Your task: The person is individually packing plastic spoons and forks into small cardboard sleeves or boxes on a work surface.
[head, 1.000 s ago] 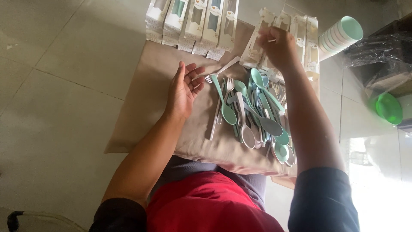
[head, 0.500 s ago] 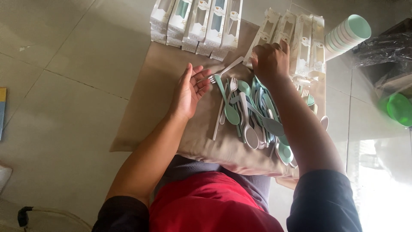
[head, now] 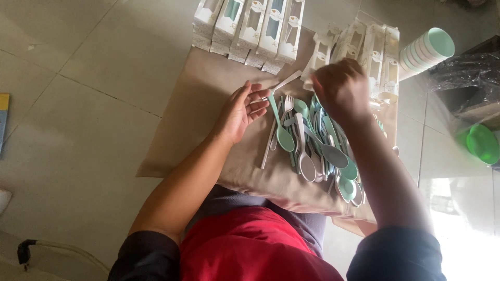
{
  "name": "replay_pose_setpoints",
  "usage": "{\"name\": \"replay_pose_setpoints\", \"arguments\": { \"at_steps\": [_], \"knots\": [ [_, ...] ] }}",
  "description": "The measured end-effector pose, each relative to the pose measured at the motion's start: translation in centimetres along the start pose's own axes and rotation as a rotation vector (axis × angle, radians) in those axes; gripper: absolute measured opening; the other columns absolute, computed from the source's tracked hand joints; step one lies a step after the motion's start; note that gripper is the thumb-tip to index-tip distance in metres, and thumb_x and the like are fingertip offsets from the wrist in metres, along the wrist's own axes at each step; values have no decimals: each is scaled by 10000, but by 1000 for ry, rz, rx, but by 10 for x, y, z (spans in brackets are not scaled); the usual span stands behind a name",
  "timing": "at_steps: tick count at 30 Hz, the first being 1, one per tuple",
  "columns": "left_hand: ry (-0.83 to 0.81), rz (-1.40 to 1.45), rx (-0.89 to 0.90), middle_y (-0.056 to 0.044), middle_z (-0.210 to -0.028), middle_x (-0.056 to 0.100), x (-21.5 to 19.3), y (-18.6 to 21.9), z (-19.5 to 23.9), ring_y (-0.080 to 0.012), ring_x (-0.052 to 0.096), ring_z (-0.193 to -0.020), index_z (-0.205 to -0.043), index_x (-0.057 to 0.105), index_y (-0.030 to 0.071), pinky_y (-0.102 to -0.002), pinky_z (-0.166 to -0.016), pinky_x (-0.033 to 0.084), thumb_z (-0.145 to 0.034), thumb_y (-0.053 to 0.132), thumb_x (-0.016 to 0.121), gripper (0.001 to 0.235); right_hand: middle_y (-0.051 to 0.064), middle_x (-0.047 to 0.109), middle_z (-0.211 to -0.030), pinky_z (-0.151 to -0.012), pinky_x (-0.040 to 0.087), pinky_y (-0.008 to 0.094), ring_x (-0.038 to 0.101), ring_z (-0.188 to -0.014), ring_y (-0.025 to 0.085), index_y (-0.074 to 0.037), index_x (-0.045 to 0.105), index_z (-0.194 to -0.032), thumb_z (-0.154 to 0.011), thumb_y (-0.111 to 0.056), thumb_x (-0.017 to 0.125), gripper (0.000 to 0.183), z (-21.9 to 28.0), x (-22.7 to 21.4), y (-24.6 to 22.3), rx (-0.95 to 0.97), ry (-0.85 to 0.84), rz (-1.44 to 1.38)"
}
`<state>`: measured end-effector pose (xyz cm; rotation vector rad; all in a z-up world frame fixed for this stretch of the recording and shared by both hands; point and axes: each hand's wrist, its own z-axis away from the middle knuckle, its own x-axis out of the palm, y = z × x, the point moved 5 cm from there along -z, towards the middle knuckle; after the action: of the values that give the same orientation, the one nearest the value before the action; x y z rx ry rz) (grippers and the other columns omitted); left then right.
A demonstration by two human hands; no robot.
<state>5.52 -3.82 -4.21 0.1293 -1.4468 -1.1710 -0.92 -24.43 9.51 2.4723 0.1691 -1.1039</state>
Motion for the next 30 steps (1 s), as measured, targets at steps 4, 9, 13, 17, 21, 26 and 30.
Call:
{"name": "replay_pose_setpoints", "arguments": {
  "at_steps": [4, 9, 13, 17, 21, 26, 30],
  "knots": [
    [-37, -63, 5, -105, -1281, 717, 10, 8, 11, -200, 725, -1056, -1286, 608, 167, -358, -945, 586, -973, 585, 610, 523, 33, 693, -746, -921, 591, 387, 721, -768, 217, -122, 716, -831, -971, -76, 810, 176, 13, -83, -30, 72, -11, 22],
    [-187, -179, -51, -248, -1392, 619, 27, 3, 22, -335, 719, -1122, -1453, 497, 75, -486, -925, 621, -946, 647, 595, 771, 55, 714, -891, -855, 558, 444, 695, -831, 285, -123, 773, -954, -917, -31, 812, 106, 82, -153, -87, 292, 131, -92],
    [-240, -133, -110, -166, -1375, 643, 46, 12, 38, -351, 722, -1104, -1414, 563, 124, -584, -935, 601, -956, 676, 548, 717, 129, 615, -596, -579, 525, 565, 612, -554, 421, -90, 644, -680, -813, -45, 680, 145, 84, -126, -149, 231, -54, -391],
    [-89, -140, 81, -100, -1092, 702, 31, 29, 36, -258, 742, -838, -1175, 573, 138, -373, -645, 643, -976, 480, 640, 401, 116, 715, -923, -808, 586, 453, 709, -840, 337, -56, 725, -885, -965, -205, 662, 180, 54, -133, -184, 227, 174, -601],
    [380, -375, 497, -52, -896, 707, 19, 84, 65, -133, 619, -687, -1115, 710, 60, -278, -576, 486, -968, 540, 404, 588, 145, 675, -1298, -1148, 409, 499, 573, -1288, 334, -12, 652, -1231, -938, -144, 764, 340, 59, -87, -190, 250, -156, -574],
    [499, 107, 229, -61, -1469, 629, -7, 72, 50, -220, 608, -1236, -1577, 400, 218, -324, -1059, 415, -767, 647, 481, 920, 59, 712, -1168, -1156, 353, 648, 604, -1228, 316, -121, 688, -1012, -970, -163, 688, 59, 48, -72, -185, 150, -297, -420],
    [487, 358, 204, -33, -1361, 689, -32, 46, 16, -231, 631, -1167, -1462, 580, 185, -348, -1064, 438, -831, 569, 568, 739, 145, 714, -915, -857, 580, 466, 663, -745, 260, -23, 689, -941, -1000, 37, 543, 168, 22, -69, -137, 158, -85, -464]
  ]
}}
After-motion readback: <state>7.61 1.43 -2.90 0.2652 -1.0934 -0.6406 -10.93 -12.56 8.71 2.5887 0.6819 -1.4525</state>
